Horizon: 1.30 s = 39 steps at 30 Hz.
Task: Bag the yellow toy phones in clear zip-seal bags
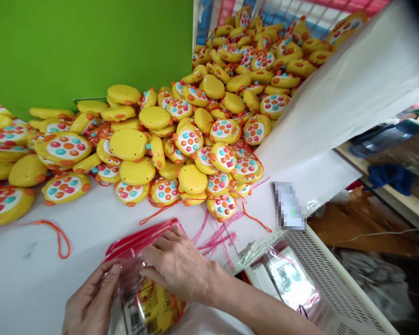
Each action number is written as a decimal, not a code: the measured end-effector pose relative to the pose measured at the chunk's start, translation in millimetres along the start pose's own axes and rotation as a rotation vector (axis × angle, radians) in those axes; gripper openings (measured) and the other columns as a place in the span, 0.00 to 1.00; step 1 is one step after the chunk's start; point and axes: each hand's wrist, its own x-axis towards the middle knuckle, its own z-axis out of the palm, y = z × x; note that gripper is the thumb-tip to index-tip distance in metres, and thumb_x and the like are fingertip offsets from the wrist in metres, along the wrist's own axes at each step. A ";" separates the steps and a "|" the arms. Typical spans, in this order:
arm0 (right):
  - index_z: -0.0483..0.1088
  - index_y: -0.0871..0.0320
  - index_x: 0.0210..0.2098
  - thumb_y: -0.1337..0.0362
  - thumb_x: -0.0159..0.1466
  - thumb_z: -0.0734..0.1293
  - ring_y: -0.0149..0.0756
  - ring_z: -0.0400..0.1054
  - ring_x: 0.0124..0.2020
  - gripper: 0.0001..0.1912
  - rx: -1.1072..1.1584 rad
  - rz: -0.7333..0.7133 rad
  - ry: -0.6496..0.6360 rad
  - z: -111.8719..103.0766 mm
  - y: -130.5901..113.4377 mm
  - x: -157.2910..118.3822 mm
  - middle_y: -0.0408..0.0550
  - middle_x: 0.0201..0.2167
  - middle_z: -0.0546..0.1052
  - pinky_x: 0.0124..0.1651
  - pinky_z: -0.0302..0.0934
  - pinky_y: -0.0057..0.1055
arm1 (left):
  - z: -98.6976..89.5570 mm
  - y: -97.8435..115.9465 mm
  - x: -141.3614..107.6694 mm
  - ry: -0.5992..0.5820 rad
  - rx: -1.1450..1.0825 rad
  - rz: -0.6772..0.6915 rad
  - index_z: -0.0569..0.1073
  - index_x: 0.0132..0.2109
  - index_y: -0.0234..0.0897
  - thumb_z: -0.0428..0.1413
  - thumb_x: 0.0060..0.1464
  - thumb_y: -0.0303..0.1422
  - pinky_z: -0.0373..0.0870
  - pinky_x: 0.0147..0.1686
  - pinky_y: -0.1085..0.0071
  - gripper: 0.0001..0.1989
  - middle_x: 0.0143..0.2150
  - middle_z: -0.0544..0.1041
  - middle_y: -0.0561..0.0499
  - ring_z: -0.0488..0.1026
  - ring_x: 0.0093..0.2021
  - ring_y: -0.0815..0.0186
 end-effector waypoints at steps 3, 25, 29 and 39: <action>0.69 0.58 0.38 0.53 0.68 0.60 0.38 0.70 0.37 0.14 -0.002 -0.026 -0.038 2.8 0.7 0.5 0.46 0.34 0.77 0.48 0.58 0.36 | -0.8 -0.6 -0.7 -0.097 -0.201 -0.203 0.76 0.38 0.42 0.63 0.45 0.41 0.79 0.29 0.66 0.13 0.34 0.80 0.55 0.78 0.33 0.58; 0.71 0.60 0.33 0.69 0.66 0.61 0.41 0.66 0.34 0.09 0.123 -0.090 0.138 13.9 -19.5 25.0 0.49 0.30 0.74 0.41 0.58 0.39 | 1.8 21.5 -16.2 -0.326 -0.184 0.016 0.76 0.39 0.33 0.51 0.58 0.34 0.70 0.32 0.72 0.11 0.32 0.77 0.49 0.73 0.31 0.66; 0.67 0.58 0.25 0.72 0.62 0.63 0.39 0.65 0.29 0.10 -0.016 -0.117 0.146 17.5 -26.2 32.8 0.46 0.26 0.72 0.36 0.57 0.36 | 0.6 24.0 -20.9 -0.277 0.025 0.117 0.74 0.36 0.34 0.49 0.59 0.32 0.69 0.33 0.70 0.10 0.31 0.75 0.49 0.72 0.33 0.63; 0.71 0.53 0.34 0.49 0.65 0.59 0.36 0.71 0.26 0.17 -0.055 0.440 0.447 -20.8 73.4 -56.4 0.49 0.31 0.77 0.29 0.60 0.33 | -12.7 4.0 -17.5 -0.272 -0.067 -0.046 0.70 0.36 0.37 0.50 0.60 0.41 0.73 0.33 0.69 0.13 0.35 0.79 0.46 0.77 0.34 0.61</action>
